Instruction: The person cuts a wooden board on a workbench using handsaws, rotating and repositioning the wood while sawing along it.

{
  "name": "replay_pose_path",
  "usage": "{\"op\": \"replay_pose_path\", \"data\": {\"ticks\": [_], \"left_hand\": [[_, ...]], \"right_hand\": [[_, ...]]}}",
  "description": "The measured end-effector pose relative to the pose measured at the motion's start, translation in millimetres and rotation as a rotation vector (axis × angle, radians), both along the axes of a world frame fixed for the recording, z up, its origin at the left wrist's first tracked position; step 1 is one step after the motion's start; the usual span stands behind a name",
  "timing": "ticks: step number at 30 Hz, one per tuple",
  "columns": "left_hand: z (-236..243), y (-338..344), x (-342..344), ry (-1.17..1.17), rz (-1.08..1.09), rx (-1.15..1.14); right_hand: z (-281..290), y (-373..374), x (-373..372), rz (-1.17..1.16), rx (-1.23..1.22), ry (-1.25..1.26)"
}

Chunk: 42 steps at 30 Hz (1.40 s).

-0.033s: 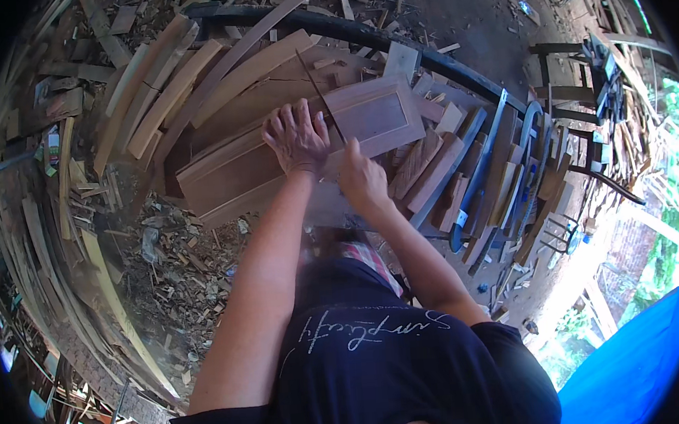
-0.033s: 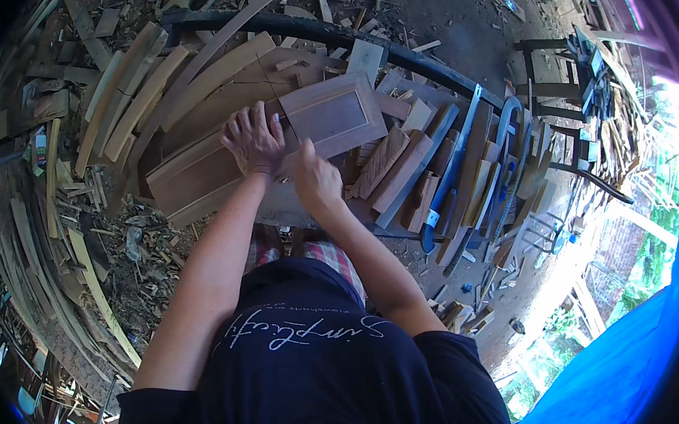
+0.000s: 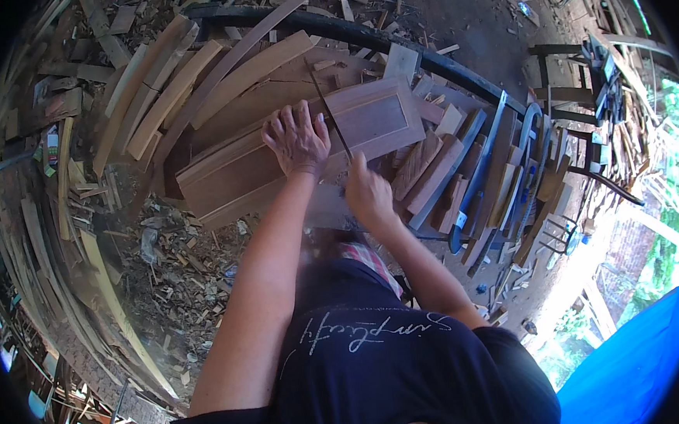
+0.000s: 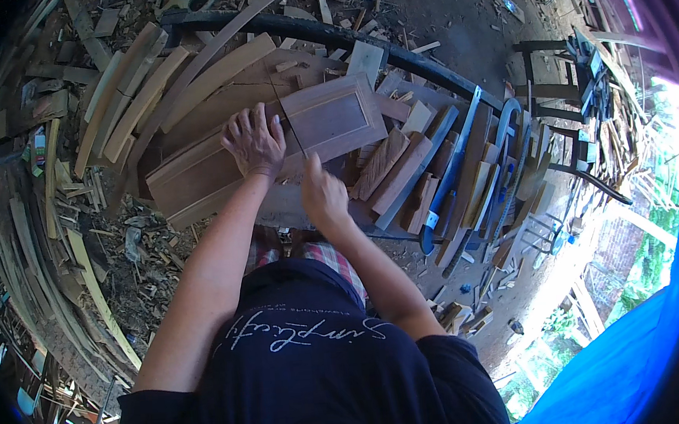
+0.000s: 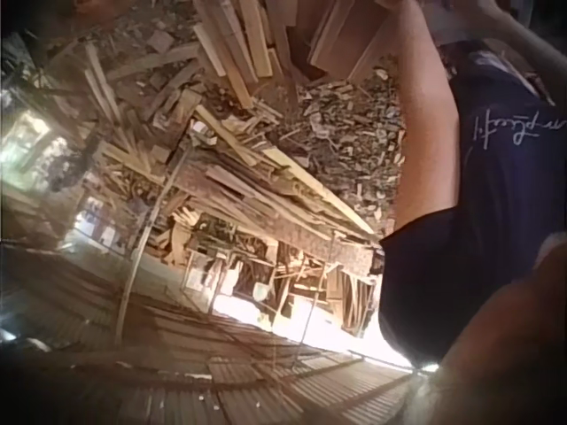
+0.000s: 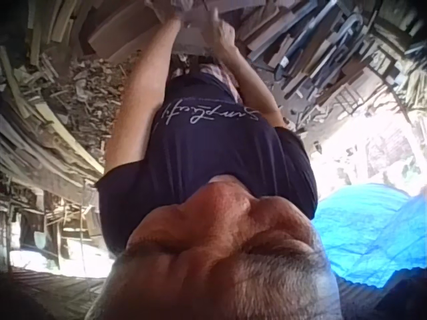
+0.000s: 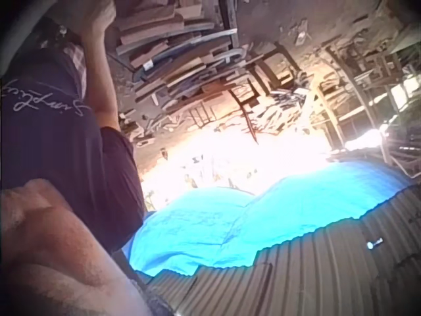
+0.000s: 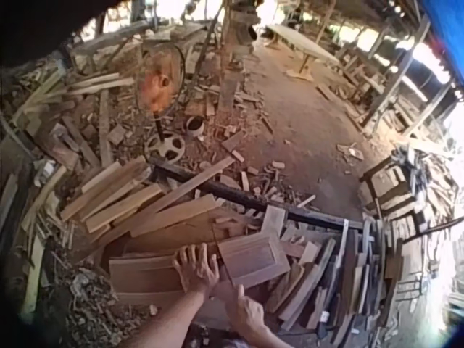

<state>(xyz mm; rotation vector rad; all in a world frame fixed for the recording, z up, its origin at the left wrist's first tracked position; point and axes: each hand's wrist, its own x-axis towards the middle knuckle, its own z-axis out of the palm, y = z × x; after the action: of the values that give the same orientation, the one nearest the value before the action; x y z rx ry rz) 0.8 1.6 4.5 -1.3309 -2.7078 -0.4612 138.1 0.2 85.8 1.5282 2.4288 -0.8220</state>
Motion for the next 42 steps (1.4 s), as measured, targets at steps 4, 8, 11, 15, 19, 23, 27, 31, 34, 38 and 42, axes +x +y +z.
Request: {"op": "replay_pose_path", "data": {"ticks": [4, 8, 11, 15, 19, 23, 27, 31, 34, 38, 42], "left_hand": [[2, -3, 1, -0.017, 0.008, -0.027], [2, 0, 0, -0.010, 0.008, -0.012], [2, 1, 0, 0.003, 0.011, -0.037], [0, -1, 1, 0.038, 0.011, -0.023], [2, -1, 1, 0.047, 0.003, -0.032], [3, 1, 1, 0.007, 0.001, -0.034], [3, 0, 1, 0.039, 0.007, -0.037], [4, -1, 1, 0.032, -0.010, -0.055], [5, 0, 2, 0.088, -0.002, -0.062], [4, -1, 2, 0.062, 0.004, -0.083], [1, -1, 2, 0.104, 0.003, -0.078]], "right_hand": [[2, -9, 7, -0.049, -0.110, -0.110], [-29, -1, -1, 0.023, 0.069, 0.013], [-42, -12, 12, 0.009, 0.083, 0.012], [-41, -22, 25, -0.021, -0.072, -0.170], [-36, -10, 10, 0.029, 0.105, 0.138], [-30, -20, 20, -0.011, 0.078, 0.026], [-34, -32, 34, -0.047, 0.045, -0.030], [-46, -37, 40, -0.017, 0.162, 0.092], [-58, -41, 45, -0.034, 0.159, 0.087], [-71, -51, 58, -0.069, 0.087, 0.089], [-80, -62, 68, -0.034, 0.218, 0.199]]}}
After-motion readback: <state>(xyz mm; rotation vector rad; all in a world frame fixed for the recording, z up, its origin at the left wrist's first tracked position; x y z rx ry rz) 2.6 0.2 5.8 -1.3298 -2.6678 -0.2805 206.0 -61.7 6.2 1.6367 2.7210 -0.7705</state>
